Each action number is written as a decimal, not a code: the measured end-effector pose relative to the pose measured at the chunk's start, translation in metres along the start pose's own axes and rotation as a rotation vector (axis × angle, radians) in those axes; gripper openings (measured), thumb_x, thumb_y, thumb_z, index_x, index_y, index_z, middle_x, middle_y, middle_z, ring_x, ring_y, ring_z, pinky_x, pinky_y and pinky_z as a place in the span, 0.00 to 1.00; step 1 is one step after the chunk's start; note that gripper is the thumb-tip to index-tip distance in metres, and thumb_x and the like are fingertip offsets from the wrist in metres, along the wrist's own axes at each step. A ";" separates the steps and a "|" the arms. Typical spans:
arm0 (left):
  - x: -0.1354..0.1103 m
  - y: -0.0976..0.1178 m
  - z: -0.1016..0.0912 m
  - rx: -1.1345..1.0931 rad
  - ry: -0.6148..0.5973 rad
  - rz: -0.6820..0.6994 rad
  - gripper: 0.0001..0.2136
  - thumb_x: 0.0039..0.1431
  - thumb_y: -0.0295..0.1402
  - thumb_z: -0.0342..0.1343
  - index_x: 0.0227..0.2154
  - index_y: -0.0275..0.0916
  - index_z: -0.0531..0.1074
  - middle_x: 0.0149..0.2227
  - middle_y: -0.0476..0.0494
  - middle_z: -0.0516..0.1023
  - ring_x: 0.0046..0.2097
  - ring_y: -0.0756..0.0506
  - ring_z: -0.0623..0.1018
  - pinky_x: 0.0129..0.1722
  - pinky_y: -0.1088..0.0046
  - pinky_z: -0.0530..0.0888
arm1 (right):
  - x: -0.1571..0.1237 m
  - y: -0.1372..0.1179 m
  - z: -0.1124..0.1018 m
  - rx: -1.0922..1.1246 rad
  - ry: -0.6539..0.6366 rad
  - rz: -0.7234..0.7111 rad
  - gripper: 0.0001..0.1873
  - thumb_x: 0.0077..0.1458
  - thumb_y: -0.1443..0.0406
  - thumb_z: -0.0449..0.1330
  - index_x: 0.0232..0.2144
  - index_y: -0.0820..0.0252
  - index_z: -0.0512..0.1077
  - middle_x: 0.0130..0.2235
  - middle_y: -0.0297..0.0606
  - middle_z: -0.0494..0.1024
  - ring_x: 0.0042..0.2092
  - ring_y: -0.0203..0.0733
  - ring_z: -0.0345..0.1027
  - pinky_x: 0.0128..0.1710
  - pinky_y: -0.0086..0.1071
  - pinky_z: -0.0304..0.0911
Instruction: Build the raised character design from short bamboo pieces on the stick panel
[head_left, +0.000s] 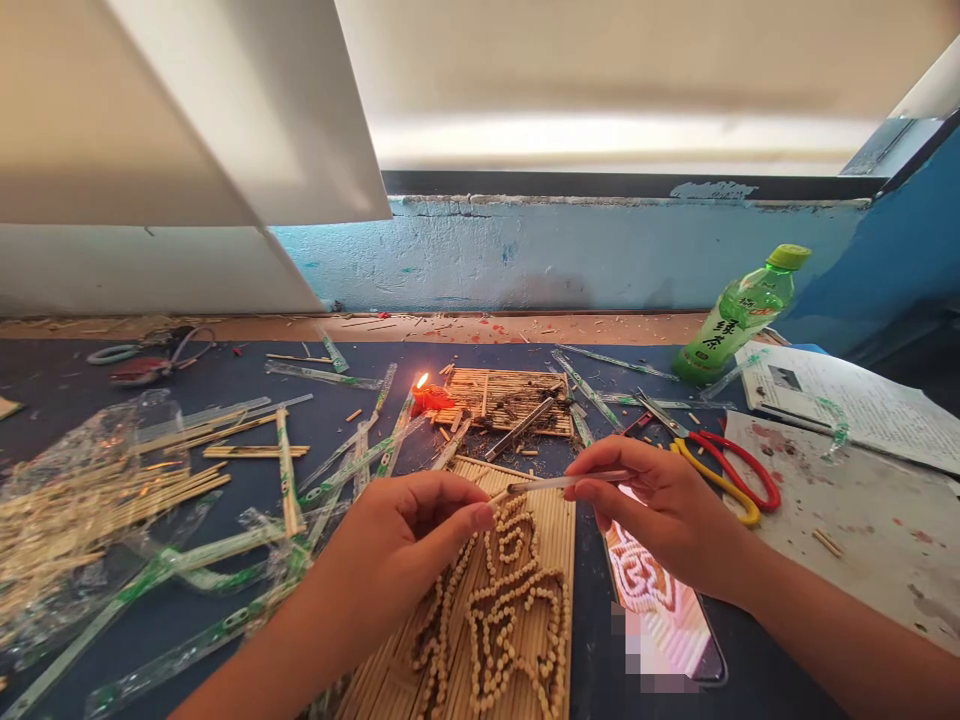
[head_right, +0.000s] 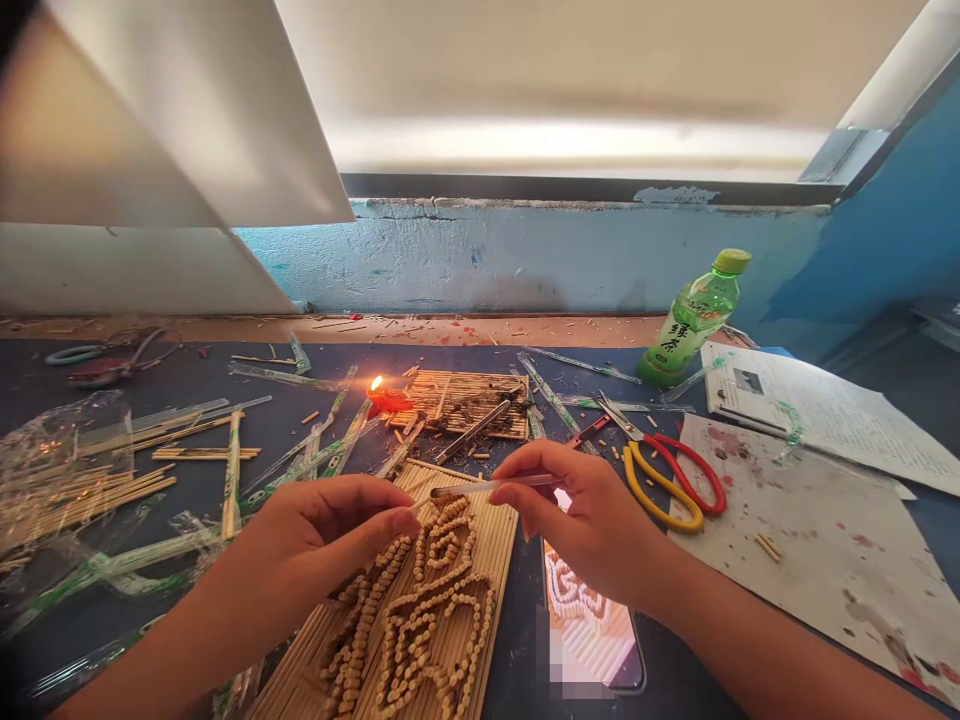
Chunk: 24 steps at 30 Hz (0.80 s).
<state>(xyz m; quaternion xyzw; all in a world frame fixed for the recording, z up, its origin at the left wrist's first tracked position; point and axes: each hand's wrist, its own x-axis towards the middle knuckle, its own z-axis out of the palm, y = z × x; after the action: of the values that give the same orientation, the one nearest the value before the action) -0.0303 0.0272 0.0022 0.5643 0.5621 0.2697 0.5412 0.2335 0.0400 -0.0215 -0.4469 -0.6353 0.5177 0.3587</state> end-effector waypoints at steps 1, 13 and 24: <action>0.000 0.000 0.000 0.008 0.002 0.001 0.14 0.58 0.47 0.62 0.33 0.41 0.82 0.31 0.46 0.83 0.33 0.45 0.76 0.32 0.73 0.70 | 0.000 0.000 0.000 0.001 -0.003 0.003 0.11 0.62 0.56 0.67 0.41 0.55 0.77 0.33 0.33 0.77 0.31 0.35 0.71 0.33 0.30 0.68; 0.000 -0.001 0.000 0.074 0.004 -0.018 0.14 0.59 0.48 0.61 0.33 0.41 0.81 0.31 0.46 0.83 0.35 0.44 0.77 0.35 0.71 0.71 | 0.001 0.000 -0.001 0.158 0.039 0.030 0.12 0.60 0.56 0.68 0.41 0.57 0.77 0.34 0.36 0.82 0.28 0.33 0.72 0.29 0.28 0.66; -0.001 -0.005 -0.001 0.137 -0.027 0.016 0.15 0.63 0.49 0.59 0.35 0.43 0.81 0.33 0.47 0.83 0.36 0.43 0.78 0.36 0.70 0.70 | -0.001 0.002 0.004 0.074 0.003 0.017 0.12 0.61 0.56 0.67 0.41 0.56 0.77 0.33 0.34 0.80 0.29 0.35 0.72 0.30 0.29 0.67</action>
<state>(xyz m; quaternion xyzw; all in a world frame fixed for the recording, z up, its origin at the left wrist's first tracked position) -0.0334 0.0256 -0.0021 0.6079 0.5676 0.2272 0.5066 0.2305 0.0379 -0.0242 -0.4397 -0.6111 0.5433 0.3715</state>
